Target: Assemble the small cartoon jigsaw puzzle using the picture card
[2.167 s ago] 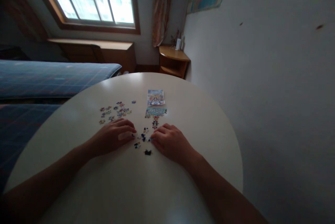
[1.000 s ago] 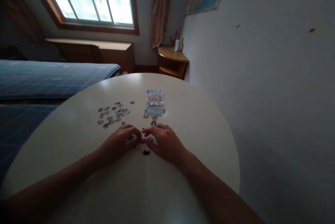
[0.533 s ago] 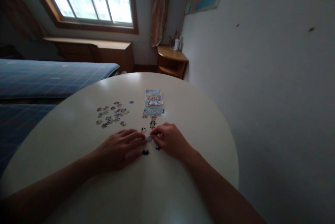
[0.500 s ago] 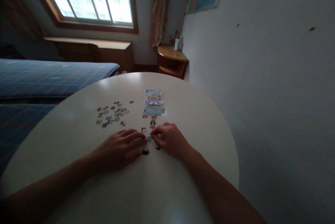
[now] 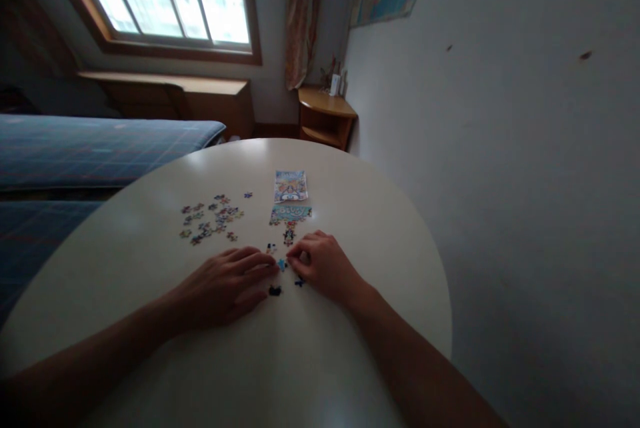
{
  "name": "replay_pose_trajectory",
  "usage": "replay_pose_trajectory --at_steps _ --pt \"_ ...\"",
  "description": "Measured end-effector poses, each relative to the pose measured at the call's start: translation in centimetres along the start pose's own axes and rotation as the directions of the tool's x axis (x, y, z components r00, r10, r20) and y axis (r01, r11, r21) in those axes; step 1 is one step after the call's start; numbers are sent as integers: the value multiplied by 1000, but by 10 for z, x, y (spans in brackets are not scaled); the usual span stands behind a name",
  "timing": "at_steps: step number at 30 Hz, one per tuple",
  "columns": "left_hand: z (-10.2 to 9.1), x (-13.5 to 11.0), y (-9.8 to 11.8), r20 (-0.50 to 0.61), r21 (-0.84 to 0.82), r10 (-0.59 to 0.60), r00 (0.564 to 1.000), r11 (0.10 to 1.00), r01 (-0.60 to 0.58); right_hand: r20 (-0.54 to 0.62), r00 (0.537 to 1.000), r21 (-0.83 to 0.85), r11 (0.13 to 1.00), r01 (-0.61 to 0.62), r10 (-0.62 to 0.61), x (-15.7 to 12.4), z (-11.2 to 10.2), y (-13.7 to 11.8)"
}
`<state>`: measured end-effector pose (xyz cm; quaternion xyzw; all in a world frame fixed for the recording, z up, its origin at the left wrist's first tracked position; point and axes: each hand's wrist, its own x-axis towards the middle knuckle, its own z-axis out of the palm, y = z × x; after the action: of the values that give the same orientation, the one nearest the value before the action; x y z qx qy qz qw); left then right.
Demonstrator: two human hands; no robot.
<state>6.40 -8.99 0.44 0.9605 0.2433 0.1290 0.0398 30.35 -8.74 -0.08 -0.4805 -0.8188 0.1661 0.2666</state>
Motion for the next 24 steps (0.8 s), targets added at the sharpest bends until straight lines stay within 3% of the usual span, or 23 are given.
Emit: replay_pose_trajectory --at_steps 7,14,20,24 --pt "0 1 0 28 6 -13 1000 1000 12 19 1000 -58 998 6 -5 0 0 2" --pt "3 -2 -5 -31 -29 1 1000 1000 -2 21 999 -92 995 30 -28 0 0 2" --pt "-4 -7 -18 -160 2 -56 986 998 57 28 998 6 999 48 -48 -4 -24 14" --pt "-8 -10 -21 -71 -94 52 996 994 -58 132 983 9 992 125 -125 -10 -38 16"
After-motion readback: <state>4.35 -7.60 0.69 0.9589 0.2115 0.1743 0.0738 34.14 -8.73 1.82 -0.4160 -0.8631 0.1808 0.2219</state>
